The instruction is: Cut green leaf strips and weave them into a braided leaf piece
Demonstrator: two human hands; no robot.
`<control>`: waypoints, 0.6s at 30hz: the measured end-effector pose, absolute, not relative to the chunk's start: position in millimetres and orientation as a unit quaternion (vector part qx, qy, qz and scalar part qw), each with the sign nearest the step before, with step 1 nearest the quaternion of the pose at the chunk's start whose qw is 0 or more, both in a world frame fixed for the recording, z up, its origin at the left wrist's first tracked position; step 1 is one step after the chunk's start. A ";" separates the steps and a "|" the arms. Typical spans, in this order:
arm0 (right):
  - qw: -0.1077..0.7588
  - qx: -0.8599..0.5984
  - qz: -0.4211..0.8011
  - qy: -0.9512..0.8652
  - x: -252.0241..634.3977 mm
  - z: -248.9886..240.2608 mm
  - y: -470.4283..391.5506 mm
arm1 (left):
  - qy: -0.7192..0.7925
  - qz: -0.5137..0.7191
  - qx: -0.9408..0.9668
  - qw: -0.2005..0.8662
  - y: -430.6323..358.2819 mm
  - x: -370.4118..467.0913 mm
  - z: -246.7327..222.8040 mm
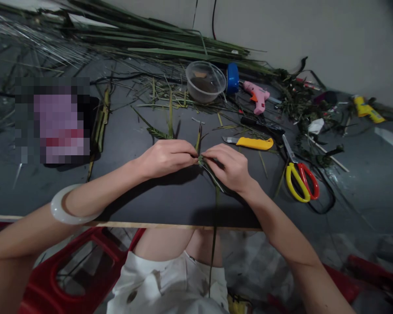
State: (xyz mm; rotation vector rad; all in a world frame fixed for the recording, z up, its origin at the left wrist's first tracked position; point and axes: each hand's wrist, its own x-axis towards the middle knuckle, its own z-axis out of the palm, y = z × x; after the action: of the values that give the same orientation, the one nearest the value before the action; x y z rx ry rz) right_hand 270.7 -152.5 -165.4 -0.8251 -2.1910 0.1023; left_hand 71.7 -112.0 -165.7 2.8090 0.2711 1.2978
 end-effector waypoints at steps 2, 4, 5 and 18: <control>0.398 -0.312 0.030 -0.862 271.4 -166.8 -151.4 | 0.082 0.420 0.903 0.027 -113.1 71.6 -166.0; 0.413 -0.302 0.019 -0.859 271.9 -168.4 -150.9 | 0.080 0.419 0.904 0.036 -113.9 71.7 -166.3; 0.419 -0.299 0.015 -0.857 272.1 -169.2 -150.9 | 0.079 0.419 0.904 0.038 -114.2 71.9 -166.3; 0.402 -0.290 0.026 -0.868 275.8 -169.3 -152.3 | 0.096 0.339 0.935 0.029 -111.4 70.2 -166.7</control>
State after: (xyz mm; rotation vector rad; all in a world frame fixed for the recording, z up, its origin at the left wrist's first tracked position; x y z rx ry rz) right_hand 275.8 -152.3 -169.3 -0.7324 -2.1938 0.0661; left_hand 70.2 -111.4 -166.7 2.8860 0.2958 1.0464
